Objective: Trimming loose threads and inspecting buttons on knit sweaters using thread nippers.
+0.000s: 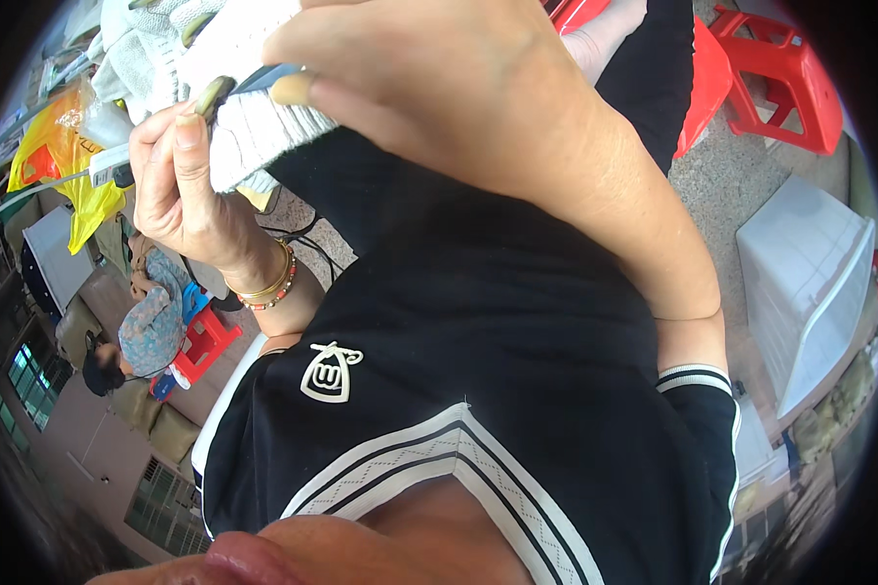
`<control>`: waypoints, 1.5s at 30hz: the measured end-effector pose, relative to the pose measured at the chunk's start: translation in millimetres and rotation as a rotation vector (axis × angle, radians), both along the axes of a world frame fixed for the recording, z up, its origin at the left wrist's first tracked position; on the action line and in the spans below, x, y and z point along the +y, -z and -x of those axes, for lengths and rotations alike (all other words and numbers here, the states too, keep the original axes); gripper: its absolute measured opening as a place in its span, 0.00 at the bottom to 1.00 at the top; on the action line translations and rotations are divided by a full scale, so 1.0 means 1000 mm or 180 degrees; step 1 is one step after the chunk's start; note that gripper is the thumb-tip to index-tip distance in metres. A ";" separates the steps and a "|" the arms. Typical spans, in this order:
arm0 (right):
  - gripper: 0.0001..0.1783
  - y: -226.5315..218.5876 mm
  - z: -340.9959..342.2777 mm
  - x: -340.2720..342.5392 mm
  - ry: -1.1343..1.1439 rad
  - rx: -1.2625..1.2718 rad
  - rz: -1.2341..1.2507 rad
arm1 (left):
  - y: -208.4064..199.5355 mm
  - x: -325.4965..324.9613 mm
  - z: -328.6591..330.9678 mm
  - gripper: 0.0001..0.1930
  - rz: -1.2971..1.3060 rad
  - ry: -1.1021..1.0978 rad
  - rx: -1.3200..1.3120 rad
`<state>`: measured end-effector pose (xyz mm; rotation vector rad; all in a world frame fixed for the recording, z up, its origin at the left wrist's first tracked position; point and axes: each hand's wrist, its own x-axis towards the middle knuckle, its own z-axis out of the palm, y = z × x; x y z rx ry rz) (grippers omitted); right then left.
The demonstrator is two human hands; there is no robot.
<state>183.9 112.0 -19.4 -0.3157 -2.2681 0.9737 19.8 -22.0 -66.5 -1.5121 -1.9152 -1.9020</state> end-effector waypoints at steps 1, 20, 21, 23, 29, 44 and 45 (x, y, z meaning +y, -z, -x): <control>0.14 0.002 -0.002 0.002 -0.0018 -0.0188 0.0186 | -0.002 0.000 0.000 0.04 0.0066 0.0040 -0.0048; 0.14 0.021 0.002 -0.010 -0.0019 0.0273 0.0866 | -0.006 0.011 -0.019 0.05 0.0298 0.0016 0.0359; 0.13 0.024 0.001 -0.009 -0.0067 0.0377 0.0899 | -0.006 0.013 -0.018 0.05 0.0281 0.0049 0.0407; 0.13 0.044 0.013 0.004 -0.0462 0.0841 0.0319 | -0.007 0.014 -0.016 0.05 0.0271 0.0075 0.0360; 0.05 0.046 -0.011 0.006 -0.0771 0.0410 0.1328 | -0.011 0.016 -0.010 0.04 0.0371 0.0170 0.0170; 0.07 -0.003 -0.043 0.045 0.0411 0.0343 0.3806 | -0.054 0.069 -0.008 0.08 0.1276 0.1790 -0.0610; 0.07 0.005 -0.045 0.048 0.0408 0.0473 0.3612 | -0.053 0.072 -0.012 0.09 0.1219 0.1786 -0.0883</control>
